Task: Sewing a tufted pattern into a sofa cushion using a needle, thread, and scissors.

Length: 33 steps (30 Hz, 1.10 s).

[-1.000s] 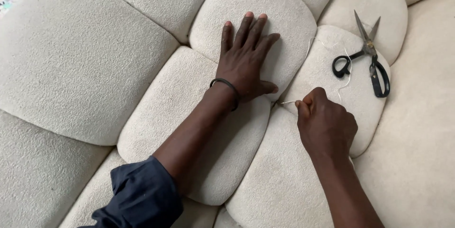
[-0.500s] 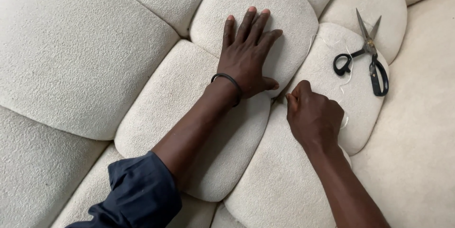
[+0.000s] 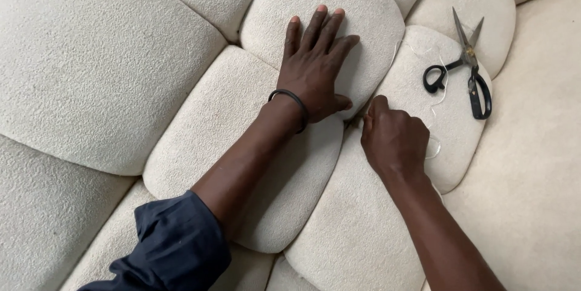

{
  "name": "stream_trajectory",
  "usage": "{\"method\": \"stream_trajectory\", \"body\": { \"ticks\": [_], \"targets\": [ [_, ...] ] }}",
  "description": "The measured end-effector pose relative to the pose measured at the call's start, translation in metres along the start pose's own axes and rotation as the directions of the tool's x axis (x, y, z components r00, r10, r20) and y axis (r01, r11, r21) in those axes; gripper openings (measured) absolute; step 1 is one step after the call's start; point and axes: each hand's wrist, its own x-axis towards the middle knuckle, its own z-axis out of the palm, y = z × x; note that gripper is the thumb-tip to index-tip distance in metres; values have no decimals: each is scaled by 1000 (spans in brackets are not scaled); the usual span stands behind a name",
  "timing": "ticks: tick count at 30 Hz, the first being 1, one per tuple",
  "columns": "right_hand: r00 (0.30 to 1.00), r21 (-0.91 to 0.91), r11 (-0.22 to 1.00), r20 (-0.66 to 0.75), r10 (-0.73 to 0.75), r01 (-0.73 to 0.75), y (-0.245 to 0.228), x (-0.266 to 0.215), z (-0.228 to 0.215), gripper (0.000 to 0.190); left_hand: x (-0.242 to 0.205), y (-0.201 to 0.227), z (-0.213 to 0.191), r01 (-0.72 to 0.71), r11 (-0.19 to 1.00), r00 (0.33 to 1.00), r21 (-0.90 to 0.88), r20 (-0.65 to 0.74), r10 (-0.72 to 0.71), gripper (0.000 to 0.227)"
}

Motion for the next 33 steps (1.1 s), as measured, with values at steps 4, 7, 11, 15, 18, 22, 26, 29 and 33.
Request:
{"method": "stream_trajectory", "body": {
  "ticks": [4,7,11,15,18,22,26,29,33],
  "targets": [
    [999,63,997,21,-37,36,3,10,-6,17,1,0,-1,-3,1000,1000,4,-6,3,126],
    [999,112,993,14,-29,27,6,7,2,19,0,-1,-3,-1,1000,1000,-20,-14,0,123],
    [1000,135,990,0,26,-25,5,1,6,24,0,0,-3,-1,1000,1000,-10,-31,1,124],
    [997,164,985,-36,63,-56,0,0,5,21,0,1,-2,-3,1000,1000,-8,-19,2,125],
    [996,136,988,60,66,-74,2,7,-1,22,-1,2,-3,-3,1000,1000,-5,-10,3,126],
    [986,98,994,151,-65,50,16,24,-6,21,0,0,0,-6,1000,1000,-2,-15,6,124],
    [971,154,986,219,-95,62,15,38,-26,17,1,3,-1,-4,1000,1000,-9,-25,4,120],
    [959,135,988,263,-103,69,13,39,-25,15,1,3,1,-1,1000,1000,-2,1,1,124],
    [965,154,985,237,-109,74,8,35,-26,18,2,3,0,2,1000,1000,-14,-14,-2,117]
  ]
}}
